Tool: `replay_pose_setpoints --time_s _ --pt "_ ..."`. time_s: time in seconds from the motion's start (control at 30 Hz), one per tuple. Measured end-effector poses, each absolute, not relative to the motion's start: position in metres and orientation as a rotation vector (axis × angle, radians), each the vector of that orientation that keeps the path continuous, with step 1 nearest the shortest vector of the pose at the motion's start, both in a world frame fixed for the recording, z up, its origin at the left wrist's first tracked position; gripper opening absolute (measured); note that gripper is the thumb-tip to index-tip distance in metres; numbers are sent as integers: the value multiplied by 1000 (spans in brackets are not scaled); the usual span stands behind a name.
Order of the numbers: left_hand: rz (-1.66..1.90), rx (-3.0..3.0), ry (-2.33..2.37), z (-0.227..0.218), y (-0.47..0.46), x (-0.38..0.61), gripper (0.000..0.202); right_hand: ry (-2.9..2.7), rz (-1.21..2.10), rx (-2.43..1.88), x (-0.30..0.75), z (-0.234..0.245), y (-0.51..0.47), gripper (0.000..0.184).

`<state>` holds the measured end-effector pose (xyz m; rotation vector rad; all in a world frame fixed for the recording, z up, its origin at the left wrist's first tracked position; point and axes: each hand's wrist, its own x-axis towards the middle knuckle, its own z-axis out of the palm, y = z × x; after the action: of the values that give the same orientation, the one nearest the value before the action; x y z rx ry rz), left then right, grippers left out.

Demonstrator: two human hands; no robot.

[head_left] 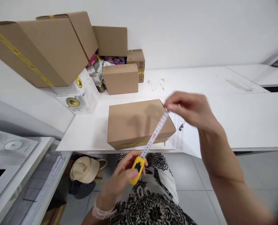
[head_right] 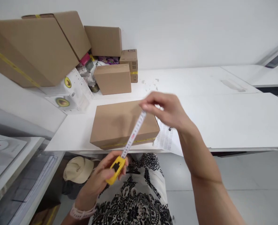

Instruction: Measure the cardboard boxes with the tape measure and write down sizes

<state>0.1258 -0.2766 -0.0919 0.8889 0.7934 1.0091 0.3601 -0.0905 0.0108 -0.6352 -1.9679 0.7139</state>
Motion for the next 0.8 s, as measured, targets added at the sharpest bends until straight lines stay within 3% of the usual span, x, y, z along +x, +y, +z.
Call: replay_pose_setpoints --time_s 0.17,0.3,0.4,0.5,0.67,0.8 --pt "578 1345 1144 -119 -301 66 50 -1768 638 -683 396 -76 -211 30" --pt "419 1520 1241 -130 -299 58 48 -1529 807 -965 389 -148 -243 23" --pt "455 1473 1239 -137 -300 70 46 -1422 910 -982 383 -159 -244 31" --pt "748 1338 1205 -141 -312 86 45 -1301 859 -982 382 -147 -233 33" --pt "1671 1053 1210 -133 -323 94 38 -1163 750 -1207 378 -148 -205 37" --pt "1843 795 1248 -141 -305 81 35 -1326 834 -1351 370 -170 -194 55"
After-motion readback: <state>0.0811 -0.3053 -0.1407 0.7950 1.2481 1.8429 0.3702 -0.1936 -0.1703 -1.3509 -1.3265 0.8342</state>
